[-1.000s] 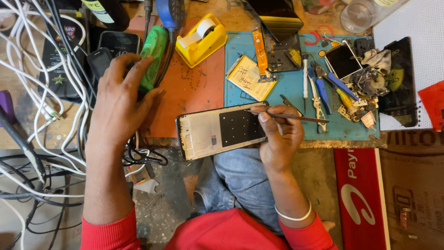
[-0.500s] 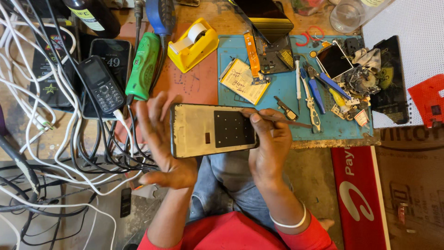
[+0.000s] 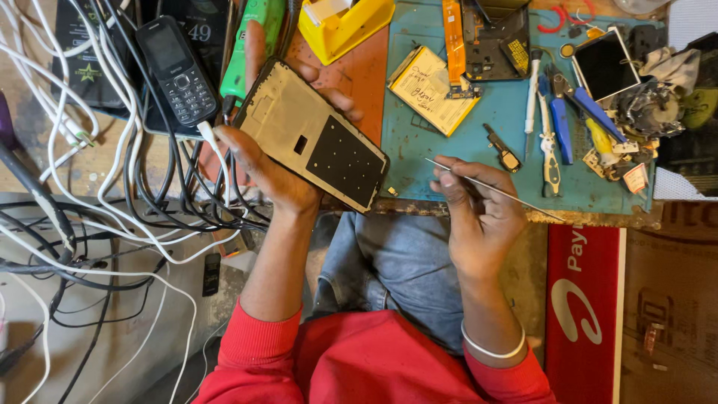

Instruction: The person holds a smartphone back cover in one hand and uses a green electric screwdriver to unscrew it, then uses a thin metal pry tool to work along the edge of the cover and separate it from the phone body. The person continues prying at the cover edges over a cluttered repair workbench.

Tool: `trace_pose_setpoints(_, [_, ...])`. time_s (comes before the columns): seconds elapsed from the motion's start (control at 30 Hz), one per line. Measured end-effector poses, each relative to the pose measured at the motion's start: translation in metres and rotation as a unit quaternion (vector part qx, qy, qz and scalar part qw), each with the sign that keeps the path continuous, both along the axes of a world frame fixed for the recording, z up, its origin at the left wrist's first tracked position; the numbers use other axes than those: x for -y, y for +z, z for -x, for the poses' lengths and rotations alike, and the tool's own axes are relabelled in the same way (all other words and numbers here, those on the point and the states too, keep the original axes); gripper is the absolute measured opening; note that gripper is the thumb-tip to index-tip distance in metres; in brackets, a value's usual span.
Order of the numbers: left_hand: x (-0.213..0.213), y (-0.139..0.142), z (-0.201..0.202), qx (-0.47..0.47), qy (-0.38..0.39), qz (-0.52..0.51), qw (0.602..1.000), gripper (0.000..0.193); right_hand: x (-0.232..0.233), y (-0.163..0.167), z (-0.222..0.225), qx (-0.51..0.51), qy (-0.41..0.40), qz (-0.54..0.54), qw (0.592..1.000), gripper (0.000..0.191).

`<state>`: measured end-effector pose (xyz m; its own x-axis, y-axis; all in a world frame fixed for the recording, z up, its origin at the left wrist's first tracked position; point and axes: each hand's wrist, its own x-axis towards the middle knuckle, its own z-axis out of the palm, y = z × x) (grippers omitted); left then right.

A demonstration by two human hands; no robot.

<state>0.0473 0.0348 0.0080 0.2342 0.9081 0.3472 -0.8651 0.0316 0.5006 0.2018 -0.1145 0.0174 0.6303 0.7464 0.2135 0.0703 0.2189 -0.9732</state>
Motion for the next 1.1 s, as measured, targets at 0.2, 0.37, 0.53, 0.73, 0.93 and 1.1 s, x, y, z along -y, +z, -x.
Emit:
trace_pose_setpoints(0.2, [0.003, -0.001, 0.01, 0.049, 0.01, 0.021, 0.998, 0.097, 0.002, 0.006, 0.01, 0.179, 0.06, 0.054, 0.981, 0.013])
trace_pose_setpoints(0.37, [0.004, -0.003, 0.017, 0.076, -0.024, 0.106, 0.991, 0.092, -0.005, 0.019, 0.012, 0.241, 0.07, 0.053, 0.967, 0.013])
trace_pose_setpoints(0.53, [-0.009, -0.011, 0.015, 0.111, -0.133, 0.113, 0.978, 0.091, -0.003, 0.026, 0.01, 0.276, 0.073, 0.083, 0.955, 0.019])
trace_pose_setpoints(0.73, [-0.016, -0.014, 0.014, 0.068, -0.134, 0.118, 0.982, 0.1, -0.002, 0.016, 0.002, 0.253, 0.09, 0.07, 0.961, 0.017])
trace_pose_setpoints(0.93, [-0.016, -0.008, 0.018, 0.1, -0.136, 0.13, 0.977, 0.098, -0.002, 0.016, 0.012, 0.253, 0.078, 0.082, 0.961, 0.016])
trace_pose_setpoints(1.1, [-0.013, -0.006, 0.02, 0.096, -0.141, 0.167, 0.971, 0.096, -0.006, 0.026, 0.017, 0.397, 0.069, 0.088, 0.911, 0.037])
